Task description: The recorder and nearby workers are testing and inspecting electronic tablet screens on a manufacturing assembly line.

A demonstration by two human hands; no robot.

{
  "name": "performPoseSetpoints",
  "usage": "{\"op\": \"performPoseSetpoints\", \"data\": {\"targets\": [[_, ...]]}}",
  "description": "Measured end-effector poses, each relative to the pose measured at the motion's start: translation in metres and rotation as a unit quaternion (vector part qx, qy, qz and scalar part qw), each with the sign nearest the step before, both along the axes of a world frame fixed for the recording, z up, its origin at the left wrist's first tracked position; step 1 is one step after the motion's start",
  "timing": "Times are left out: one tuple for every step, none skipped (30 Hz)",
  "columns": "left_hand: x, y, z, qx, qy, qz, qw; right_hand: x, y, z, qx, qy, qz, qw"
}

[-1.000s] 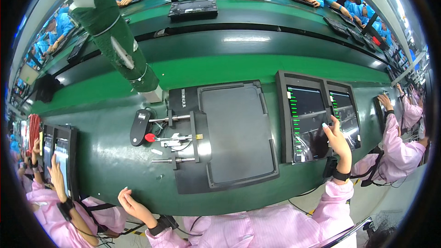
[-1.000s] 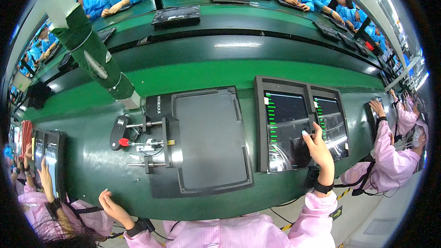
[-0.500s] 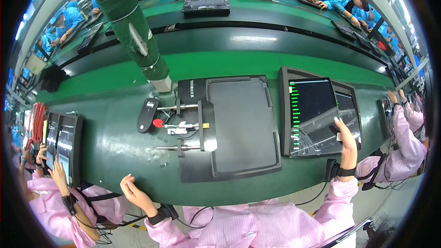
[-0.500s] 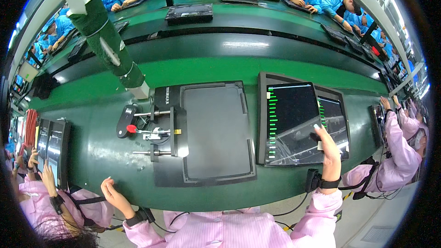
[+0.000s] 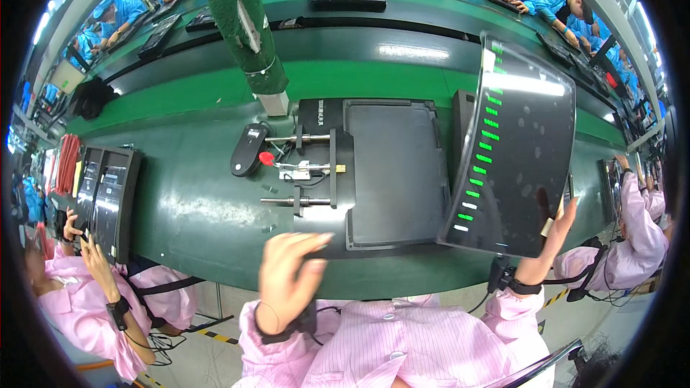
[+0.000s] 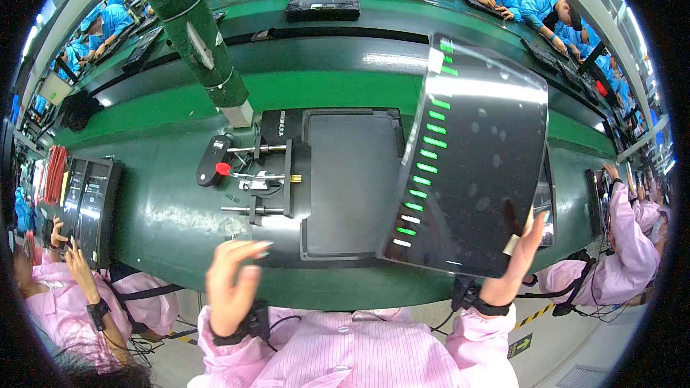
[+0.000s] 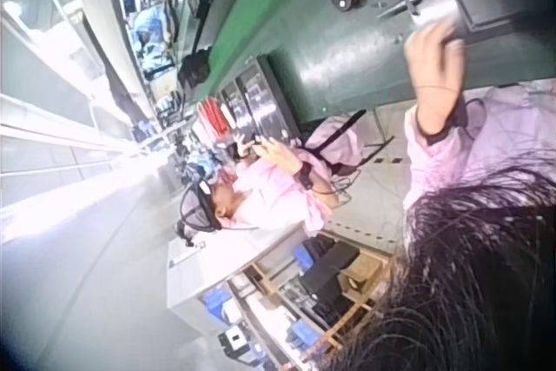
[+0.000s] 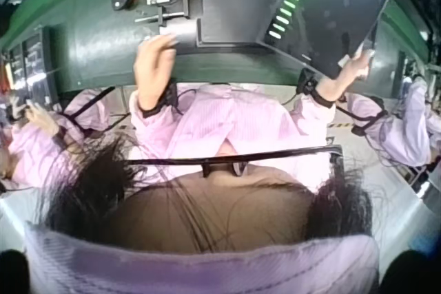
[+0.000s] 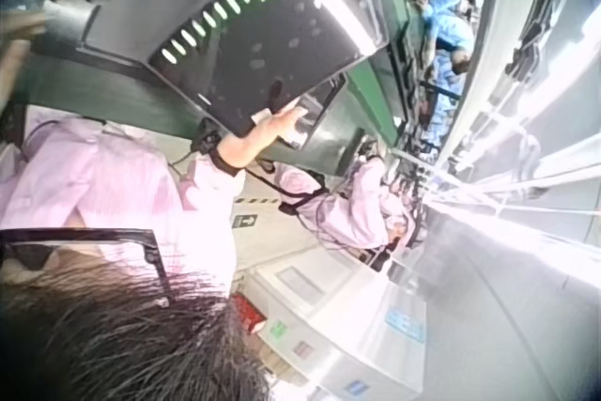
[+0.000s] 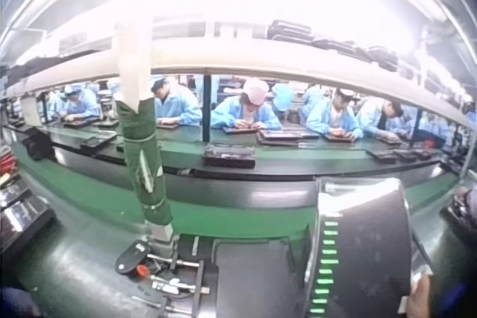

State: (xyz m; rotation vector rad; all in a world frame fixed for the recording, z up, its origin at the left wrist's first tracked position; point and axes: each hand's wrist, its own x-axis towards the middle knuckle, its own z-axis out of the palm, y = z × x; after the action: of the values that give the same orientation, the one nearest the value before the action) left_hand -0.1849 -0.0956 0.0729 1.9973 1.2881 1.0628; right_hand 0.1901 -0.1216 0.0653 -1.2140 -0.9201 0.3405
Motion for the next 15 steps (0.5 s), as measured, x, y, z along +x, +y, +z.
{"op": "performPoseSetpoints", "data": {"targets": [[0.014,0.007,0.002,0.004,-0.007,-0.055,0.998,-0.004,0.006,0.002,0.001,0.153,0.086,0.984],[0.026,0.012,0.002,-0.007,-0.01,-0.093,0.996,-0.007,0.012,0.004,-0.023,0.308,0.111,0.944],[0.037,0.016,0.003,-0.008,-0.046,-0.115,0.992,-0.016,0.014,0.002,-0.013,0.297,0.174,0.939],[0.045,0.018,0.003,-0.023,-0.063,-0.13,0.989,-0.027,0.015,0.0,-0.011,0.3,0.194,0.934],[0.05,0.019,0.003,0.02,-0.079,-0.118,0.99,-0.035,0.014,-0.001,-0.003,0.296,0.23,0.927],[0.053,0.02,0.002,0.048,-0.077,-0.114,0.989,-0.044,0.014,-0.003,-0.009,0.326,0.201,0.924],[0.055,0.019,0.0,0.075,-0.076,-0.11,0.988,-0.051,0.013,-0.005,-0.003,0.34,0.217,0.915],[0.056,0.017,-0.002,0.106,-0.088,-0.098,0.986,-0.056,0.013,-0.006,0.014,0.359,0.257,0.897],[0.058,0.014,-0.005,0.128,-0.079,-0.085,0.985,-0.058,0.013,-0.007,0.003,0.373,0.256,0.892],[0.057,0.012,-0.009,0.142,-0.074,-0.085,0.983,-0.06,0.014,-0.008,0.005,0.39,0.279,0.878],[0.057,0.011,-0.012,0.159,-0.071,-0.084,0.981,-0.062,0.015,-0.009,0.002,0.405,0.285,0.869],[0.056,0.01,-0.015,0.177,-0.067,-0.082,0.979,-0.062,0.016,-0.01,-0.006,0.403,0.302,0.864],[0.056,0.009,-0.018,0.185,-0.071,-0.071,0.978,-0.063,0.016,-0.011,-0.018,0.399,0.301,0.866],[0.058,0.008,-0.021,0.174,-0.077,-0.074,0.979,-0.065,0.017,-0.013,-0.03,0.397,0.299,0.867],[0.061,0.008,-0.023,0.163,-0.083,-0.077,0.98,-0.067,0.017,-0.014,-0.049,0.389,0.268,0.88]]}}
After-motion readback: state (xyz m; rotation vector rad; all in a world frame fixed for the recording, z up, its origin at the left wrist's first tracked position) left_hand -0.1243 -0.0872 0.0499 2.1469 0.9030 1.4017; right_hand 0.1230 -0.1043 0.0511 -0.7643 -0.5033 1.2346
